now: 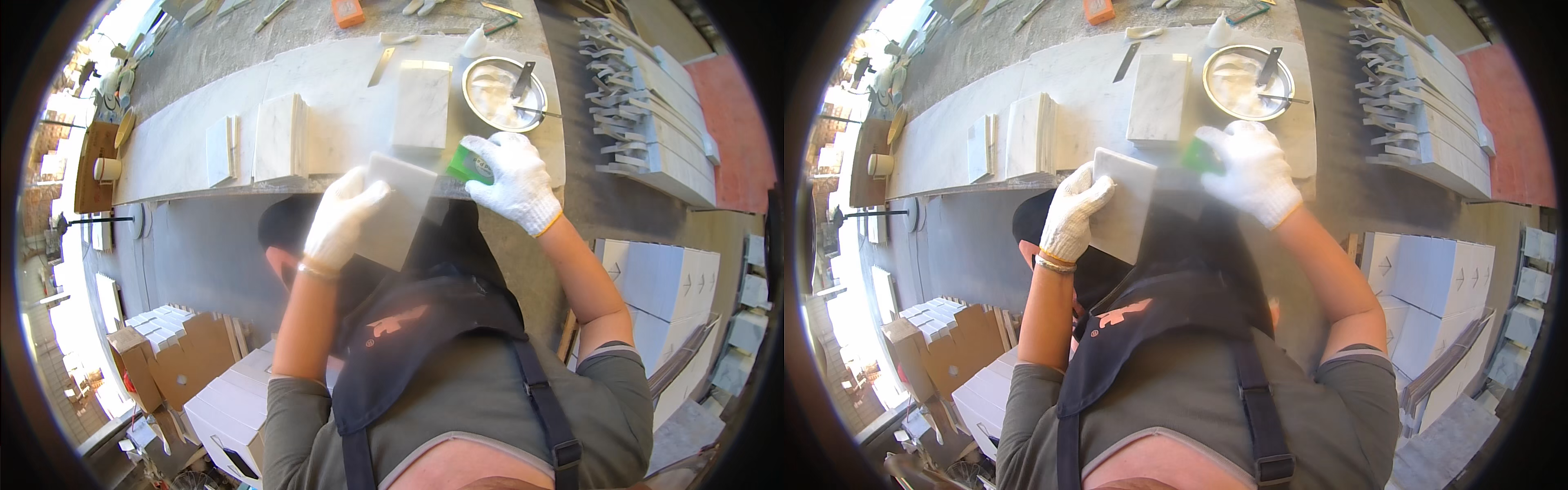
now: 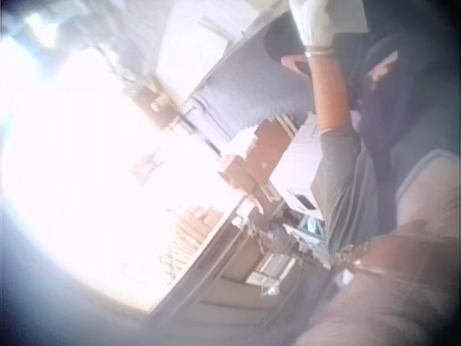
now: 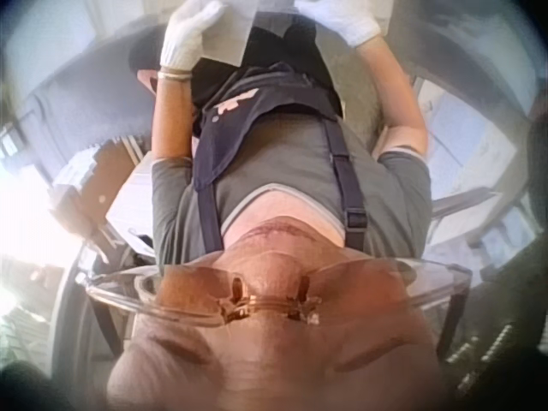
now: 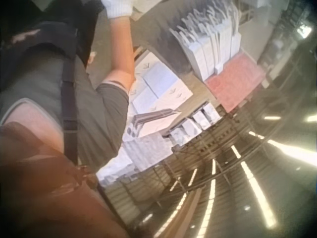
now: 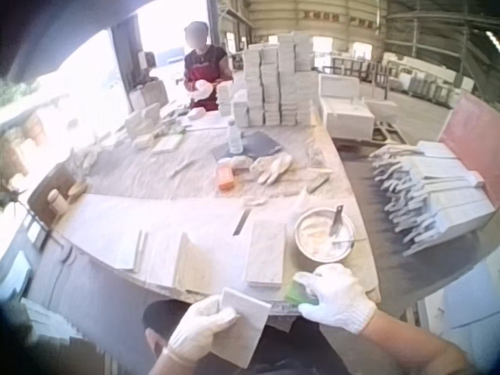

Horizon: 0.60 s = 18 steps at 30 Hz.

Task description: The person applies a white paste from a metal bowl onto small rectangular blocks using a metal spatula, then rubs the blocks together with a green sponge. The person repeats this process for multiple blocks at a workbench.

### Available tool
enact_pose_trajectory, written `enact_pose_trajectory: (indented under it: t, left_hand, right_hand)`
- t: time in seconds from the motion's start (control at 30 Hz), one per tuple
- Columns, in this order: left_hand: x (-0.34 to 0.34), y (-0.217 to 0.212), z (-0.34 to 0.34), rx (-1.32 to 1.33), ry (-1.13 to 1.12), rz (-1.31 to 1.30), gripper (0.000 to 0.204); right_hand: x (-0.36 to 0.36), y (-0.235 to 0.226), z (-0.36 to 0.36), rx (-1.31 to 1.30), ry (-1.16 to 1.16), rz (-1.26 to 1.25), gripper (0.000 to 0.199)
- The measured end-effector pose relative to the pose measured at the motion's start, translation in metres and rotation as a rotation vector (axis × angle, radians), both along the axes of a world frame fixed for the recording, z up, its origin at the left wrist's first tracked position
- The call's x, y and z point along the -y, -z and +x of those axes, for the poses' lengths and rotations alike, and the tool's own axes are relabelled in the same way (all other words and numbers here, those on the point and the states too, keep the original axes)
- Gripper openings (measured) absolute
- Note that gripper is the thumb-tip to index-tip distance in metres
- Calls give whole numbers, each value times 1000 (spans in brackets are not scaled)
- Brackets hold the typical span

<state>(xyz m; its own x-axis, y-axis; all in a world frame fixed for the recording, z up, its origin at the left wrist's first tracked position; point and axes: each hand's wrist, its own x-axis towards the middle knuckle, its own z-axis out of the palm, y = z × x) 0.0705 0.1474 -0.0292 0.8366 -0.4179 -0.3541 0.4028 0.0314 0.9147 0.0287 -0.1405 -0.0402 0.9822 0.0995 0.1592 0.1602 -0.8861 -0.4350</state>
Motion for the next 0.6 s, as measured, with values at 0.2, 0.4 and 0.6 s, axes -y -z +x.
enact_pose_trajectory:
  t: [0.2,0.4,0.6]
  left_hand:
    - [-8,-2,5,-1,129,91,32]
    - [-9,-3,7,21,225,70,37]
    - [-20,-9,1,-1,233,76,41]
  right_hand:
    - [12,-28,-4,-375,-3,1033,80]
    - [-15,-33,3,-148,-372,955,76]
    - [-11,0,4,-263,-220,799,64]
